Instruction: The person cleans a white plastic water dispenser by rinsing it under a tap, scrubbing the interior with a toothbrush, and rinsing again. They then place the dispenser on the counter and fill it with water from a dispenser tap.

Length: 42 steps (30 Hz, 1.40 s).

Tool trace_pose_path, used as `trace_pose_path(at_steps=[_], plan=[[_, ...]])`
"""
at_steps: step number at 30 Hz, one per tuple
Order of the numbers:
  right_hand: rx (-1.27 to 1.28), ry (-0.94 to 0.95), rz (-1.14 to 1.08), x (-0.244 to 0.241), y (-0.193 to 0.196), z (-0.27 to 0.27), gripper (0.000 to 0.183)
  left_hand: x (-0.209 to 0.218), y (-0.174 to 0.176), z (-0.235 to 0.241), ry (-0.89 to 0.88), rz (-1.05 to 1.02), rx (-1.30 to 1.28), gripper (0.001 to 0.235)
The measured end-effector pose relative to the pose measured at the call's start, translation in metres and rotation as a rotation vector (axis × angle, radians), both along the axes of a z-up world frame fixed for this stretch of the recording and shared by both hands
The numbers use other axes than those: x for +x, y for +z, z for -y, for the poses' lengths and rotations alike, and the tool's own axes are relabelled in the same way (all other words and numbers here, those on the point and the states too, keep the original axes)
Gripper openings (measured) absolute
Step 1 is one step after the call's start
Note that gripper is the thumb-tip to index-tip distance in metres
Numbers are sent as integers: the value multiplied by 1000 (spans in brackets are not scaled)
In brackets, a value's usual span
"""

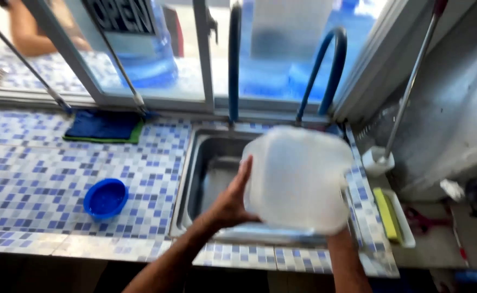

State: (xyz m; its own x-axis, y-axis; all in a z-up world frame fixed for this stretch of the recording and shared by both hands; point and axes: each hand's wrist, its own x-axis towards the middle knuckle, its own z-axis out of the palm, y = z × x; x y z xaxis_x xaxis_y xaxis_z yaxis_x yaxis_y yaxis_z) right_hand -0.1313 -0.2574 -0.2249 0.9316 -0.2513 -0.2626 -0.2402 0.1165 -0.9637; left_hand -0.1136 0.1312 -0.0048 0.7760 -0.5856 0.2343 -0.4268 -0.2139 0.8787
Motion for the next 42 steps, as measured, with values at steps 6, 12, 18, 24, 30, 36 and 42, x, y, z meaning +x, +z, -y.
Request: trace_pose_path(at_steps=[6,12,18,24,30,36,42], plan=[[19,121,57,-11,1,-5,52,-35,7,7,91,-151,-50,146],[53,211,100,-22,1,-12,55,-46,10,6,115,60,-20,146],[100,288,154,-13,5,-24,57,-62,27,6,213,70,66,144],[137,401,234,23,27,-48,60,-56,22,1,263,90,53,148],[191,456,258,14,25,-64,63,-67,31,5,267,-59,-49,146],[199,410,249,-26,7,-31,66,-51,13,3,206,128,-113,143],[186,376,269,-37,-3,3,69,-57,23,9,238,141,29,144]])
